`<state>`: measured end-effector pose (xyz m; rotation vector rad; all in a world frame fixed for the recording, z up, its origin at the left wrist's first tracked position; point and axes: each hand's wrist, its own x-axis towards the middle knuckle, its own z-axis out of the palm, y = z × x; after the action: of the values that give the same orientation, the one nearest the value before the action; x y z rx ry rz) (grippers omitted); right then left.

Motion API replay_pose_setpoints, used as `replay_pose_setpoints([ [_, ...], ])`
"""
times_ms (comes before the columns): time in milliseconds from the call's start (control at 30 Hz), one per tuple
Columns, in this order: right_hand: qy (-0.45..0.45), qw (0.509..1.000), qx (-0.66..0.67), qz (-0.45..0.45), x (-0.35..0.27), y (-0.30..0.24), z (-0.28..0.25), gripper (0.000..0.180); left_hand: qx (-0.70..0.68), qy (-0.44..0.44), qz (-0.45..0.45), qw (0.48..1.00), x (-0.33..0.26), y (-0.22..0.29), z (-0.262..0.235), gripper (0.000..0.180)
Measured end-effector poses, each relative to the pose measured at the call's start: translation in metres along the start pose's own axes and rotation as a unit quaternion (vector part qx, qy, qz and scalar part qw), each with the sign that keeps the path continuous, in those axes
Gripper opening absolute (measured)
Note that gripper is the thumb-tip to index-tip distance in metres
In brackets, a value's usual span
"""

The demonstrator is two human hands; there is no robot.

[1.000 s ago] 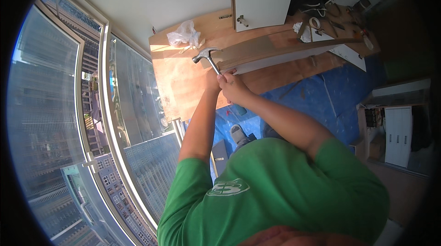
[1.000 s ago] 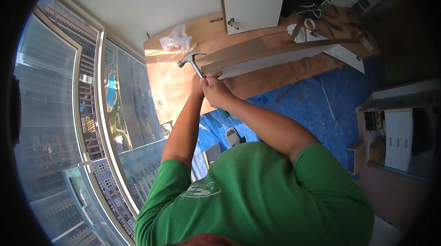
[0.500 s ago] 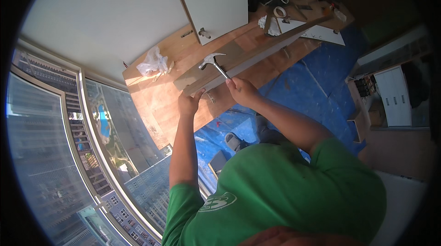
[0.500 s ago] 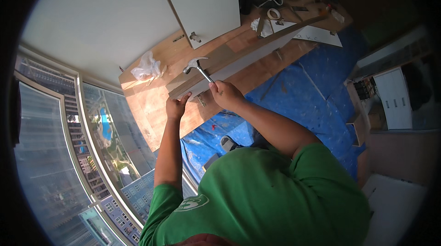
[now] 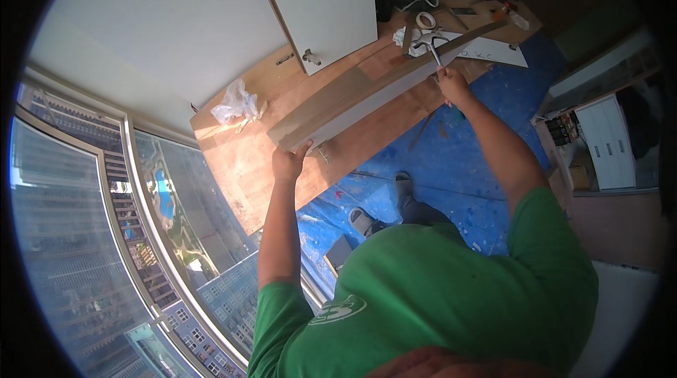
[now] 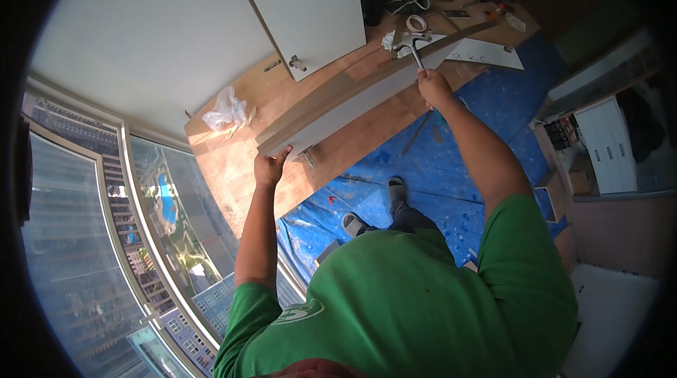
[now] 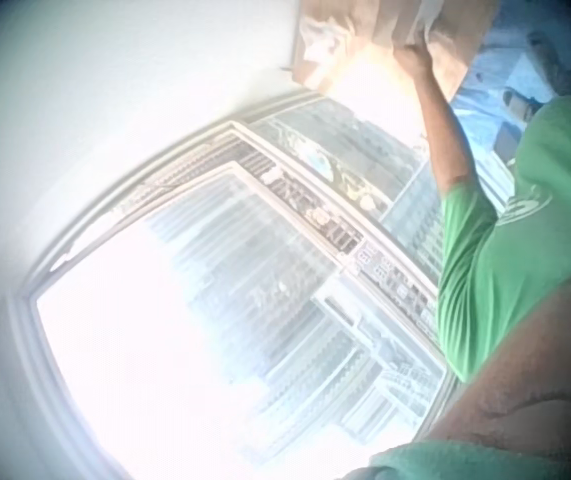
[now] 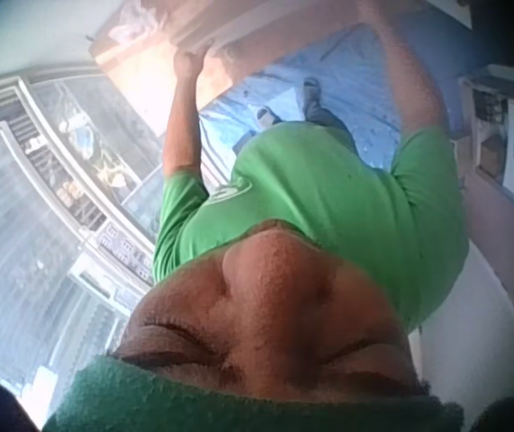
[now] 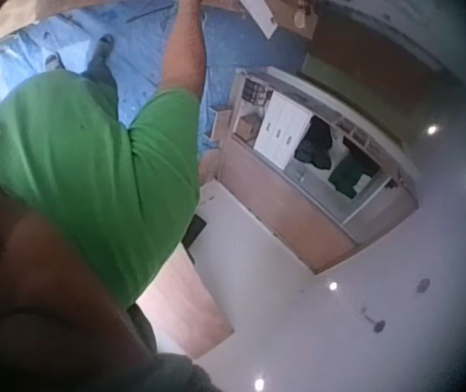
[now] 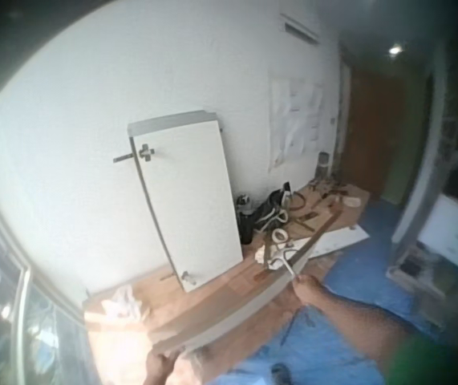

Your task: The person assembles a cabinet by hammering wooden pieces together, then uses a utility knife to score and separate a white panel. They attach metal hinges to the panel and align it with the wooden frame.

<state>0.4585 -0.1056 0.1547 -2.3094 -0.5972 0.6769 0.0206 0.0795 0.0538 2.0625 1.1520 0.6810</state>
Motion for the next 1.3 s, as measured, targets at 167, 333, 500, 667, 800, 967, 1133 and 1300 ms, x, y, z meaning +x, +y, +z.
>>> replay_pose_setpoints([
  [167, -0.087, 0.995, 0.027, -0.028, -0.082, -0.047, 0.072, 0.048, 0.028, -0.015, -0.013, 0.999, -0.007, -0.01, 0.0, 0.053],
  [333, -0.255, 0.963, 0.061, -0.064, -0.169, -0.1, 0.16, 0.047, 0.027, -0.007, -0.024, 0.999, -0.008, -0.003, -0.001, 0.055],
  [500, -0.334, 0.933, 0.082, -0.103, -0.215, -0.128, 0.203, 0.045, 0.043, -0.008, -0.032, 0.999, -0.009, -0.028, 0.008, 0.046],
  [667, -0.379, 0.909, 0.113, -0.128, -0.209, -0.137, 0.194, 0.045, 0.092, -0.033, -0.041, 0.994, -0.003, -0.036, 0.012, 0.038],
  [800, -0.294, 0.924, 0.057, -0.238, -0.202, -0.121, 0.193, 0.041, 0.074, 0.002, 0.0, 0.997, -0.011, -0.035, 0.01, 0.039],
  [967, -0.173, 0.949, -0.056, -0.258, -0.194, -0.083, 0.175, 0.041, -0.008, -0.008, -0.008, 1.0, -0.023, 0.021, 0.0, 0.047],
  [1133, -0.109, 0.966, -0.092, -0.218, -0.148, -0.051, 0.113, 0.041, 0.021, 0.036, 0.029, 0.999, -0.029, 0.011, 0.003, 0.044],
  [1300, 0.037, 0.973, -0.095, -0.207, -0.067, 0.024, 0.05, 0.041, 0.031, 0.047, 0.04, 0.998, -0.034, 0.018, 0.006, 0.043],
])
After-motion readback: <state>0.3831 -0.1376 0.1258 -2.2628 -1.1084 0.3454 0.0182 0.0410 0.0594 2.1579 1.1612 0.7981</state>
